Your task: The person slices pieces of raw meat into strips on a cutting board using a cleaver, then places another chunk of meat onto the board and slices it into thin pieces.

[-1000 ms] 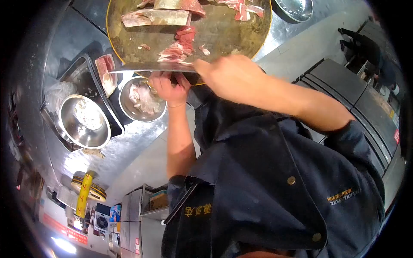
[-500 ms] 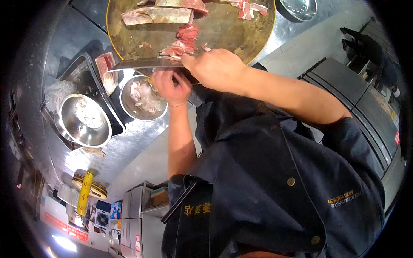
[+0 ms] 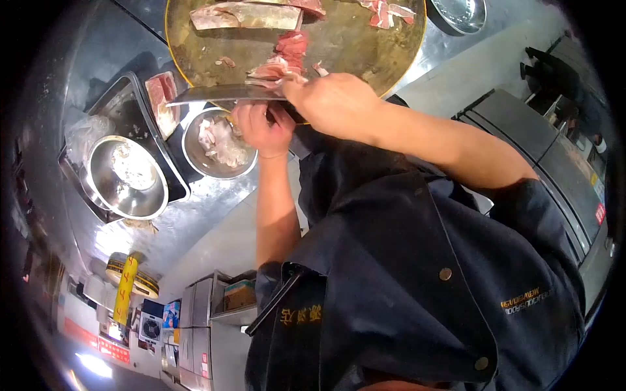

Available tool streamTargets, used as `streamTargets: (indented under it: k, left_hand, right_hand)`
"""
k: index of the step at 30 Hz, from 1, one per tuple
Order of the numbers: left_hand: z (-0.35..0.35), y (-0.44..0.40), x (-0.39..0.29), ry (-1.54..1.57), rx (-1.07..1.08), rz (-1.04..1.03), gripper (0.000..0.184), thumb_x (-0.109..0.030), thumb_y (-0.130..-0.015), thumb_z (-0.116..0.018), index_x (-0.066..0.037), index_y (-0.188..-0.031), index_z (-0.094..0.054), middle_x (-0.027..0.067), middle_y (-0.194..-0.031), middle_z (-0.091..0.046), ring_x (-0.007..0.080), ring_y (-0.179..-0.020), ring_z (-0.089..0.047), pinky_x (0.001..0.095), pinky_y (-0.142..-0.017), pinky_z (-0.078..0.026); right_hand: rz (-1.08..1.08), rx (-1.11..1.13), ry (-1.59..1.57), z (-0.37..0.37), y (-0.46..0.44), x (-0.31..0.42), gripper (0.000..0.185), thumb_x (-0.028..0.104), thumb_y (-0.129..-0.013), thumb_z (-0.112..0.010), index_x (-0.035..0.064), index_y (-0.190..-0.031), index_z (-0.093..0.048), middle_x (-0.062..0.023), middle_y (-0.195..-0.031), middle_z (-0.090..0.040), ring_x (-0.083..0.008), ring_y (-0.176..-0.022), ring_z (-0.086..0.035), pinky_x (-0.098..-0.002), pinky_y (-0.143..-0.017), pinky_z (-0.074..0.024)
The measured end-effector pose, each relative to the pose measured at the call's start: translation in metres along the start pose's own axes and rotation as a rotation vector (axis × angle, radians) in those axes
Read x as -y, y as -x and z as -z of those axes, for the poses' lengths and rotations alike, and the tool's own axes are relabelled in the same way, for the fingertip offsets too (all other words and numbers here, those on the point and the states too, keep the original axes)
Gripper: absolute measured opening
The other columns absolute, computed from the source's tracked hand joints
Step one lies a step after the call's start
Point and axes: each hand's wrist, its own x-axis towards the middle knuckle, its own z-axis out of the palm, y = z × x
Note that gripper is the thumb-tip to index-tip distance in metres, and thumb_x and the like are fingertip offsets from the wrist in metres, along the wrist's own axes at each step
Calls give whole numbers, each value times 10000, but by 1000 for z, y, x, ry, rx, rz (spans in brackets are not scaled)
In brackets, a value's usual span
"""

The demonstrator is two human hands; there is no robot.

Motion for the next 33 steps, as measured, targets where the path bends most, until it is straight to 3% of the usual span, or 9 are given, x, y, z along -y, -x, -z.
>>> streamTargets:
  k: [2,5,10,13,20,22,28,31,33]
  left_hand:
    - [-1,2,1,-12,-2,-15,139,-108,-904,-733,-5,-957,-657,182,-1056,-690,396,-962,-657,480,-885,-532]
    - [2,8,1,-23,-11,3,149,-81,-882,-714,-22,-1018,-701,156,-1065,-701,379,-965,-651,475,-878,-520]
    - [2,4,-1,-9,-32,0,214,-59,-846,-696,-20,-1054,-732,140,-1025,-699,373,-938,-638,474,-851,-511]
    - [2,6,1,-9,-21,52,245,-102,-867,-736,-23,-1099,-749,162,-1059,-718,415,-989,-665,511,-933,-535]
    - [1,6,4,9,-21,18,146,-65,-884,-701,-3,-1016,-710,161,-1078,-710,401,-982,-661,509,-914,-529]
    - [1,7,6,-6,-10,-3,162,-50,-879,-698,-8,-1034,-718,152,-1091,-708,392,-982,-659,495,-905,-528]
    - [0,7,5,-9,-28,9,211,-75,-867,-752,-11,-1068,-739,152,-1058,-721,391,-967,-662,494,-907,-525]
    - [0,5,5,28,-36,2,221,-93,-873,-782,0,-1070,-740,168,-1064,-729,403,-954,-669,501,-919,-525]
    - [-1,4,6,4,-49,-37,204,-91,-886,-774,3,-1061,-725,173,-1088,-733,410,-973,-676,510,-924,-523]
  right_hand:
    - [45,-95,11,-7,-7,-6,273,202,-1002,-543,26,-1189,-635,-223,-864,-747,-406,-798,-768,-519,-682,-609]
    - [73,-143,26,3,-1,-4,198,127,-935,-602,32,-1109,-598,-182,-730,-710,-389,-658,-731,-500,-566,-579]
    - [-49,90,94,64,59,10,186,117,-934,-602,34,-1101,-591,-178,-682,-670,-386,-634,-711,-496,-546,-560]
    - [-76,100,100,69,73,9,179,115,-937,-603,26,-1091,-586,-167,-662,-653,-382,-614,-699,-500,-537,-549]
    - [114,-116,24,-9,-8,-10,181,123,-941,-602,26,-1093,-588,-181,-696,-690,-389,-641,-720,-500,-550,-567]
    - [4,29,0,4,-9,-4,217,172,-977,-556,6,-1101,-619,-234,-780,-735,-411,-750,-759,-554,-669,-594]
    - [-87,189,67,67,49,7,212,176,-969,-564,5,-1082,-620,-234,-739,-714,-426,-719,-748,-545,-642,-593]
    - [-71,127,72,69,65,1,149,118,-944,-606,18,-1047,-566,-186,-653,-655,-401,-610,-703,-532,-564,-569]
    - [-49,130,64,56,50,1,153,121,-948,-598,16,-1055,-566,-188,-661,-662,-403,-627,-709,-531,-578,-573]
